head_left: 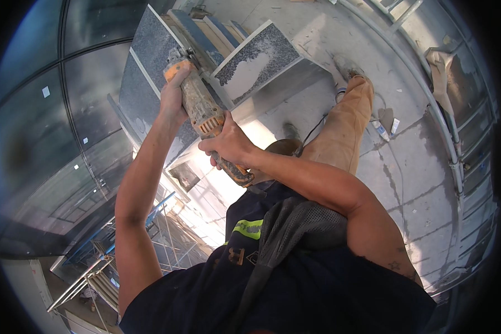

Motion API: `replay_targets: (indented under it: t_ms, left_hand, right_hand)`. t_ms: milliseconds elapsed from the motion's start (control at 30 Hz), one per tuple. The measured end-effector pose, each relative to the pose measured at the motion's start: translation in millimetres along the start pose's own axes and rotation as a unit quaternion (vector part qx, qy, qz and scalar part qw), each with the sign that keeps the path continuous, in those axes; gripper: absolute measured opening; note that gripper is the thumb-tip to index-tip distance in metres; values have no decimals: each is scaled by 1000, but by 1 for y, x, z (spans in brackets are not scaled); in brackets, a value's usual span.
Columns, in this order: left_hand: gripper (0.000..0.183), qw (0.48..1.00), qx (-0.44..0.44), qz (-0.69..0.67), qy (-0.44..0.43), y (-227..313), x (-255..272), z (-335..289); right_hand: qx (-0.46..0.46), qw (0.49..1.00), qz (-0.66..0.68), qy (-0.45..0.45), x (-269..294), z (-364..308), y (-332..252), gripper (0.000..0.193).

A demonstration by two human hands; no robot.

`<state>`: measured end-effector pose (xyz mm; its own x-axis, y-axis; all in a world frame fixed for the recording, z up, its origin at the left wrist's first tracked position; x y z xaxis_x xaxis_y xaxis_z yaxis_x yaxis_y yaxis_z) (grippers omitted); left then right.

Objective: The person uses an angle grinder to cut a large rectangular tile on a workbench. The person holds the tile with one hand and operates the grinder with the other, cutting along a marked line. The person then repositions the tile and continues cutting another section.

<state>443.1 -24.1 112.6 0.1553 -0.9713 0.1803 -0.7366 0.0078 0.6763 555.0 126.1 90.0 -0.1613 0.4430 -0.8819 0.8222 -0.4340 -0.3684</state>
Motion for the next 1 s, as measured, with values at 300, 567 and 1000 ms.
replay_targets:
  t_ms: [300,567,1000]
  left_hand:
    - [50,1000,-7,6,17,-6,-1,-4]
    - [50,1000,2,1,8,-8,5,-1]
    - [51,1000,15,-8,8,-7,0,-8]
  right_hand:
    - [-21,1000,-3,8,1,-3,7,78]
    - [-21,1000,8,5,-3,-6,3,75]
    - [-30,999,13,5,-3,-10,1,72]
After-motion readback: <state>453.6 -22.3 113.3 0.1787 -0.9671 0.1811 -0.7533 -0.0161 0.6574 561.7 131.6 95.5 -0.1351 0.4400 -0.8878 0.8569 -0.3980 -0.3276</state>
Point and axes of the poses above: each hand's wrist, its own z-axis towards the middle knuckle, its own x-axis out of the back of the hand, y = z × x, the point moved 4 cm from there along z, towards the middle knuckle, and after that the axes turned 9 degrees about -y, right-handed, at the moved point
